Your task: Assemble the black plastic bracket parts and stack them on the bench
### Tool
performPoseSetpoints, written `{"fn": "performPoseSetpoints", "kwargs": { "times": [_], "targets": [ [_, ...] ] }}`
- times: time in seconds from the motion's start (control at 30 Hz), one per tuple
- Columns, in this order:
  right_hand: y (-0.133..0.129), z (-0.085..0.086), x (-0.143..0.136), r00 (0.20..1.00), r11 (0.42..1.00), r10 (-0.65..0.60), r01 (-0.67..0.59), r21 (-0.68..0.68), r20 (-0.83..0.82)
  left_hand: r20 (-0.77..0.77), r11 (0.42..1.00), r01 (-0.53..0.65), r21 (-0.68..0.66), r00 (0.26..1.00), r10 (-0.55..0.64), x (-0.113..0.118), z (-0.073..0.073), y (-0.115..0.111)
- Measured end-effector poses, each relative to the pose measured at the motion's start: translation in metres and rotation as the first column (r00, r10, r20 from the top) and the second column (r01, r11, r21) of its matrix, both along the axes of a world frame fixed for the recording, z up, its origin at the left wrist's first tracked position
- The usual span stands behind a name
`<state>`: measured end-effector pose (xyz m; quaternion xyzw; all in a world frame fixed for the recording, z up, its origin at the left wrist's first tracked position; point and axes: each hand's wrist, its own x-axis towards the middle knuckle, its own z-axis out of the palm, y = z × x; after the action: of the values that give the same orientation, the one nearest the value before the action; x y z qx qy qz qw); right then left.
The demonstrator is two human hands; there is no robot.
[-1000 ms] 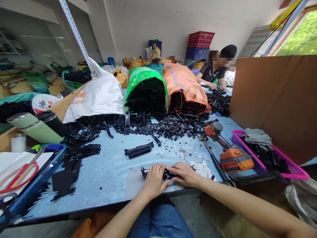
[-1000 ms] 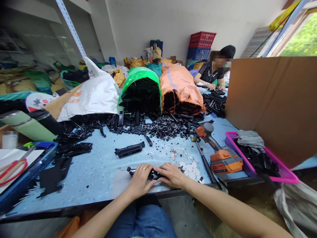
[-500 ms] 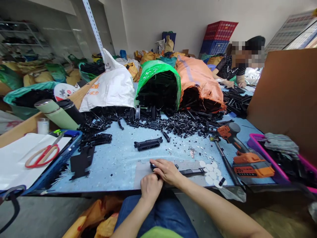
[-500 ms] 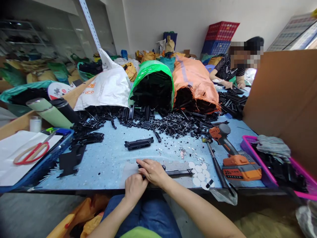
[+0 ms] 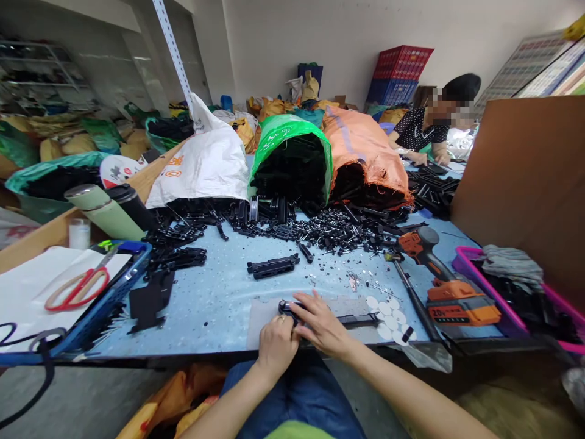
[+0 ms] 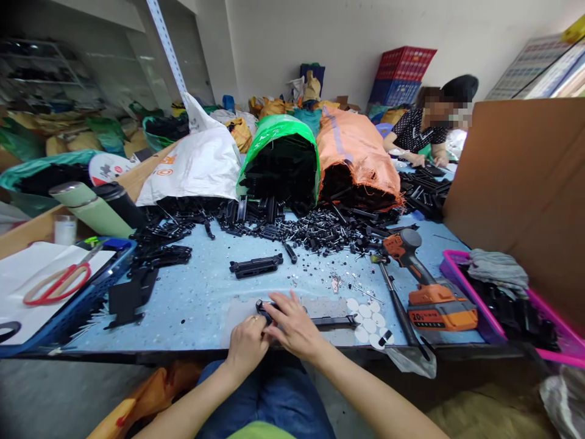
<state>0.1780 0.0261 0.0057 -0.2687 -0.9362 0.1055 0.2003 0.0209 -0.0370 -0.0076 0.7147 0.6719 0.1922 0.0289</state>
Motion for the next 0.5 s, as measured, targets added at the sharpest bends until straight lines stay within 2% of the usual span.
{"fn": "performPoseSetpoints", "kwargs": {
  "times": [0.03, 0.07, 0.13, 0.2, 0.27, 0.33, 0.4, 0.43, 0.47, 0.5],
  "targets": [
    [-0.001, -0.003, 0.019, 0.999, 0.997, -0.032, 0.033, 0.071, -0.012, -0.037, 0.988, 0.128, 0.087, 0.991, -0.125, -0.003, 0.001, 0.005],
    [-0.002, -0.007, 0.038, 0.994, 0.986, -0.106, 0.108, 0.127, -0.026, -0.092, 0.952, 0.264, 0.153, 0.963, -0.252, -0.006, 0.002, 0.011],
    [0.001, -0.019, 0.073, 0.961, 0.945, -0.276, 0.275, 0.175, -0.021, -0.206, 0.862, 0.478, 0.170, 0.872, -0.443, -0.007, 0.004, 0.028],
    [0.007, -0.027, 0.094, 0.936, 0.925, -0.351, 0.340, 0.170, 0.040, -0.253, 0.829, 0.555, 0.073, 0.814, -0.523, -0.005, 0.007, 0.045],
    [0.014, -0.021, 0.099, 0.936, 0.936, -0.337, 0.322, 0.143, 0.096, -0.236, 0.852, 0.523, -0.022, 0.826, -0.513, -0.003, 0.014, 0.055],
    [0.016, 0.002, 0.093, 0.956, 0.957, -0.283, 0.277, 0.084, 0.080, -0.165, 0.881, 0.472, -0.027, 0.867, -0.470, -0.004, 0.027, 0.051],
    [0.009, 0.034, 0.082, 0.989, 0.988, -0.149, 0.148, -0.050, -0.014, -0.003, 0.876, 0.477, 0.074, 0.878, -0.478, -0.006, 0.047, 0.033],
    [0.002, 0.049, 0.075, 0.994, 0.989, -0.060, 0.047, -0.144, -0.089, 0.109, 0.857, 0.491, 0.155, 0.854, -0.509, -0.005, 0.058, 0.021],
    [-0.008, 0.061, 0.066, 0.983, 0.967, 0.030, -0.074, -0.243, -0.180, 0.231, 0.822, 0.516, 0.243, 0.792, -0.565, -0.003, 0.068, 0.008],
    [-0.018, 0.069, 0.056, 0.953, 0.922, 0.102, -0.198, -0.333, -0.285, 0.343, 0.790, 0.513, 0.336, 0.715, -0.610, 0.001, 0.077, -0.005]
  ]
}}
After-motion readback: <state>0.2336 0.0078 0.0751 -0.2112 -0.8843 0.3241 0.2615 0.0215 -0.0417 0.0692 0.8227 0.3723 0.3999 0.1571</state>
